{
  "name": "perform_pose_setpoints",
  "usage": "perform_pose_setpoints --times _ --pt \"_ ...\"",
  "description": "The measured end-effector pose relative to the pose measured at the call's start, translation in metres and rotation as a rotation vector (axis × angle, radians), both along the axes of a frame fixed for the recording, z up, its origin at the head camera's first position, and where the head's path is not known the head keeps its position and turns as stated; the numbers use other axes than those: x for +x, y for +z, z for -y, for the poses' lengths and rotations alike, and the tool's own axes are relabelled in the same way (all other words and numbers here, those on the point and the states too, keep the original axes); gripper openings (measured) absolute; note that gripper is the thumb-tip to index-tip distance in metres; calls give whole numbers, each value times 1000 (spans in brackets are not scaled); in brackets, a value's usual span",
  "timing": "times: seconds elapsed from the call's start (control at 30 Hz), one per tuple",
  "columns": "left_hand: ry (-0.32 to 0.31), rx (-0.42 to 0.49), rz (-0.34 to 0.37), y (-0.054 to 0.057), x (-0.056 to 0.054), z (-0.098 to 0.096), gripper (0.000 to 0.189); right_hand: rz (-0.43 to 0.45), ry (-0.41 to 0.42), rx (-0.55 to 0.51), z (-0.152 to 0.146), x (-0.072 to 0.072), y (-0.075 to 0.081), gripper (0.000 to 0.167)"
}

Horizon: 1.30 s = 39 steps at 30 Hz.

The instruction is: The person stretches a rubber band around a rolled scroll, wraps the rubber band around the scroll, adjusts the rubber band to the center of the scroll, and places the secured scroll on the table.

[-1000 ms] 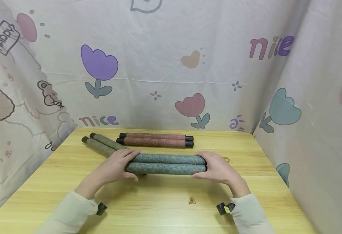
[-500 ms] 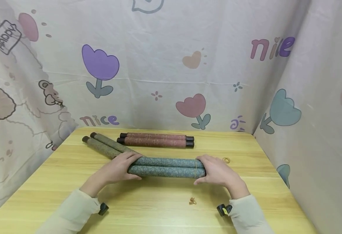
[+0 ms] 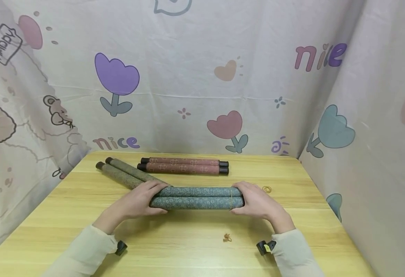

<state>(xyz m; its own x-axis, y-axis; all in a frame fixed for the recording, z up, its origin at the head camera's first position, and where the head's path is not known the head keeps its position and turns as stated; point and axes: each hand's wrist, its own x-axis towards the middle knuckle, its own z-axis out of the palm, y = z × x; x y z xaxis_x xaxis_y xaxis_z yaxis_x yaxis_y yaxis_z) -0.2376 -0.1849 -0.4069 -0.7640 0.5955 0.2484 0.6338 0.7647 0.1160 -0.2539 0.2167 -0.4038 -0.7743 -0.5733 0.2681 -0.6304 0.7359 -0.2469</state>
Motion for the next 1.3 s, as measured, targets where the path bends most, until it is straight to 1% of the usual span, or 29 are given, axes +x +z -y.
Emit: perform_pose_setpoints --times 0.13,0.33,0.6,0.73,0.83,0.9,0.97,1.07,1.13,1.2,1.3 --pt "1 -1 17 1 2 0 83 -26 -9 43 1 0 -2 76" --pt "-22 -15 -41 0 3 0 81 -99 -2 136 8 1 -5 76" --pt "-23 -1 -95 4 6 1 77 -161 34 156 18 5 -6 80" --pt "-22 -7 -101 4 5 0 76 -186 38 160 23 7 -8 84" --pt "-36 -14 -83 3 4 -4 76 -183 57 174 28 9 -8 88" --pt "-36 -13 -73 3 4 -5 77 -164 60 169 31 10 -8 94" --pt "-25 -5 -68 4 4 -5 78 -141 53 140 31 10 -4 101" --pt "-6 -1 -78 4 3 -4 79 -119 32 81 26 11 5 110" --pt "-4 -2 -93 5 3 -3 79 -103 13 72 21 11 11 111" --pt "-5 -7 -104 5 3 -1 78 -91 -5 84 16 11 13 108" --pt "-9 -13 -113 5 2 -1 78 -71 -25 121 10 10 11 103"
